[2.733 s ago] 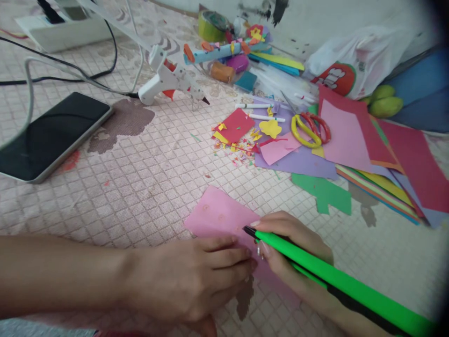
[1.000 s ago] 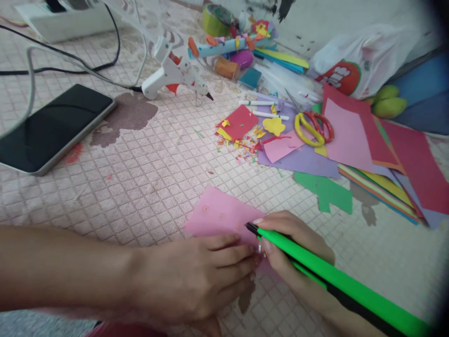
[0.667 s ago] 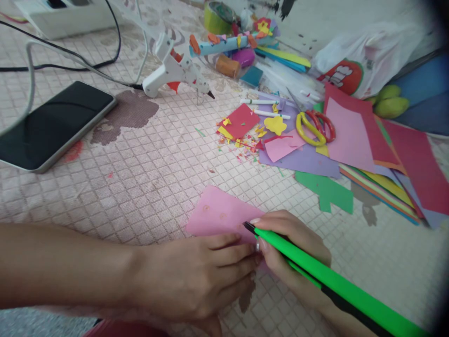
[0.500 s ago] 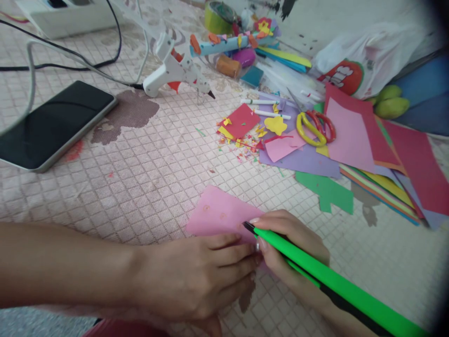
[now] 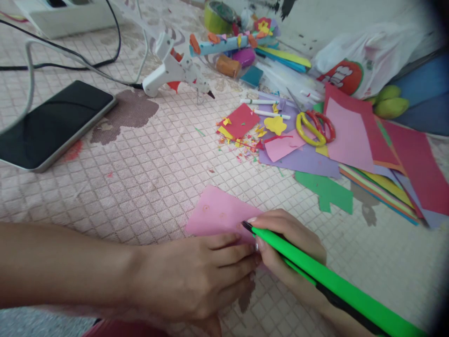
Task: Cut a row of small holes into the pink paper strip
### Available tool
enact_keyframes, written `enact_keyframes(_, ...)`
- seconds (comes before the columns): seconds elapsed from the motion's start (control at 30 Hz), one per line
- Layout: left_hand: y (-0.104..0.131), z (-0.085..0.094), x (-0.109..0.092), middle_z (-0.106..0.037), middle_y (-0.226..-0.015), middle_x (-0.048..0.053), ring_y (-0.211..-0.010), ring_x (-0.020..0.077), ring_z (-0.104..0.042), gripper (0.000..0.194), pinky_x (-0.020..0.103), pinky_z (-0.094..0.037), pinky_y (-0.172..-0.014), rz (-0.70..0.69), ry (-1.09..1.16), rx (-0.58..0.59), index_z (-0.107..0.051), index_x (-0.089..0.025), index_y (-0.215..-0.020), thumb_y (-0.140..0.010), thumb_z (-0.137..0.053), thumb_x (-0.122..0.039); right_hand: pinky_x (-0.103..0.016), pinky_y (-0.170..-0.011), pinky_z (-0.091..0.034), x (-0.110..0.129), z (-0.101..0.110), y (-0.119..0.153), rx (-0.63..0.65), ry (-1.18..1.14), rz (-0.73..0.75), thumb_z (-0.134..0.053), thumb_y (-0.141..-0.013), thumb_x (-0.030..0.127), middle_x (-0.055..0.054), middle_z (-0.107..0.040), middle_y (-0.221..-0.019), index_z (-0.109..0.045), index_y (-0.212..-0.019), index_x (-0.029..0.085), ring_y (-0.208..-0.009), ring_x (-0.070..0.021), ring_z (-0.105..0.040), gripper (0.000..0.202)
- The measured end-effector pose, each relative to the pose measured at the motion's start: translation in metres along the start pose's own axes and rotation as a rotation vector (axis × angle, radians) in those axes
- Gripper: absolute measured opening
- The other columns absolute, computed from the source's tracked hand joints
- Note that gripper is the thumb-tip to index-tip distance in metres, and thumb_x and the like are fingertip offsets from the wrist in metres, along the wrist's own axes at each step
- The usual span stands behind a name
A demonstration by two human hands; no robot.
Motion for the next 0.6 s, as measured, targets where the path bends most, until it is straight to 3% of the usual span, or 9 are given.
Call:
enact_keyframes(0.2, 0.000, 0.000, 0.002, -0.056, -0.137, 0.013, -0.129, 0.0304, -0.049, 0.052, 0.041, -0.036, -0.114, -0.014, 0.020, 0.008, -0.061, -0.006, -0.125, -0.096, -0.046, -0.047, -0.033, -0.060, -0.060, 0.001, 0.000, 0.000, 0.030, 0.023, -0.007, -0.057, -0.080, 0.005, -0.006, -0.069, -0.083, -0.066, -0.097, 0.020, -0.073, -0.0182, -0.067, 0.024)
enact_keyframes(0.47, 0.000, -0.004, -0.004, -0.049, -0.143, 0.018, -0.135, 0.0308, -0.043, 0.061, 0.041, -0.034, -0.115, 0.043, 0.066, 0.045, -0.053, -0.002, -0.132, -0.096, -0.043, -0.051, -0.030, -0.063, -0.059, 0.006, 0.007, 0.001, -0.055, -0.017, -0.026, -0.054, -0.082, 0.006, -0.003, -0.070, -0.086, -0.065, -0.099, 0.023, -0.077, -0.0166, -0.068, 0.026)
enact_keyframes(0.6, -0.002, -0.005, -0.007, -0.051, -0.141, 0.016, -0.135, 0.0302, -0.044, 0.057, 0.041, -0.035, -0.114, 0.063, 0.123, -0.023, -0.053, -0.004, -0.132, -0.096, -0.045, -0.047, -0.031, -0.064, -0.059, 0.007, 0.012, 0.002, -0.056, 0.009, -0.023, -0.054, -0.082, 0.006, -0.003, -0.070, -0.087, -0.065, -0.100, 0.024, -0.079, -0.0174, -0.068, 0.027)
Point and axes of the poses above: each hand's wrist, its own y-axis away from the middle knuckle, its own z-axis out of the back of the hand, x = y × z, the point moved 1 cm from there along -y, towards the middle knuckle
